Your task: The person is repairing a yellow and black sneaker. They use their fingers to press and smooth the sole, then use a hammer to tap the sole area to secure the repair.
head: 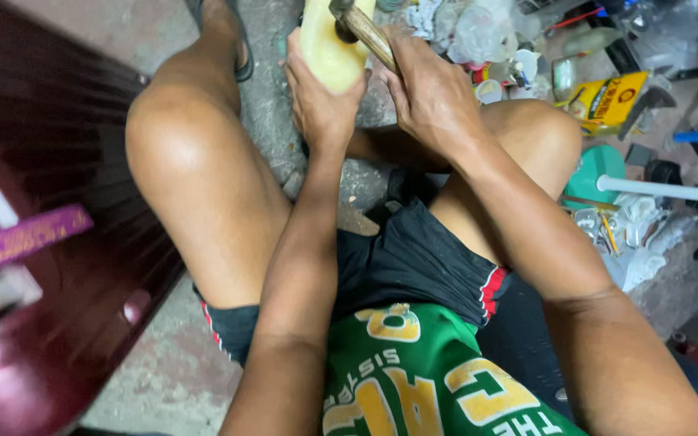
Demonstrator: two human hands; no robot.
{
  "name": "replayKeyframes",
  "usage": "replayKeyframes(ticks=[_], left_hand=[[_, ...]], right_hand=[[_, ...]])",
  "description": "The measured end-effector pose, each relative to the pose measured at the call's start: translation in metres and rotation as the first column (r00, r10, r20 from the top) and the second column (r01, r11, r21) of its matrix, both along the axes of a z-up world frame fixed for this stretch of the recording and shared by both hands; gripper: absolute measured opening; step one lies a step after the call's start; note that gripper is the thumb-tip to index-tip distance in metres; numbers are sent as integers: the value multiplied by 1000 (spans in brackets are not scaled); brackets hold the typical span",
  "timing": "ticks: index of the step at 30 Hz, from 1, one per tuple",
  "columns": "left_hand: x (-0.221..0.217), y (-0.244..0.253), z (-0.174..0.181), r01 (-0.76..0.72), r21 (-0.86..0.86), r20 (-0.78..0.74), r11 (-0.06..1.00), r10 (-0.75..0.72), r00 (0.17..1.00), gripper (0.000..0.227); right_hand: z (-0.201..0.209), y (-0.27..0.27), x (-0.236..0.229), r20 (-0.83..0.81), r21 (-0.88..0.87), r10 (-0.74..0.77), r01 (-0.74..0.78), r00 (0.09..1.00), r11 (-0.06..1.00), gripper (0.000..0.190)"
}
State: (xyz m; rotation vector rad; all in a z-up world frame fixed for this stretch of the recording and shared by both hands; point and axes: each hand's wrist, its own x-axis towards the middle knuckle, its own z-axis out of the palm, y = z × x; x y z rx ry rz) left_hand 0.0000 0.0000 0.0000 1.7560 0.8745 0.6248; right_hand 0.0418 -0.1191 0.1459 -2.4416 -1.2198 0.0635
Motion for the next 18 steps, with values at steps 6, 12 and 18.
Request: replayKeyframes(ticks=[6, 12, 18], left_hand=[[6, 0, 2, -14, 19, -6, 1000, 15, 1000, 107], [-2, -3, -7, -26, 42, 40, 999, 24, 999, 107], [7, 0, -6, 4, 17, 19, 1000, -4, 1000, 109]], right_hand=[[1, 3, 8, 93, 12, -32, 31, 995, 999, 45], [-10, 8, -2, 12, -126, -24, 25, 1000, 992, 44], [-14, 3, -4, 11, -99, -2, 3, 1000, 995, 40]])
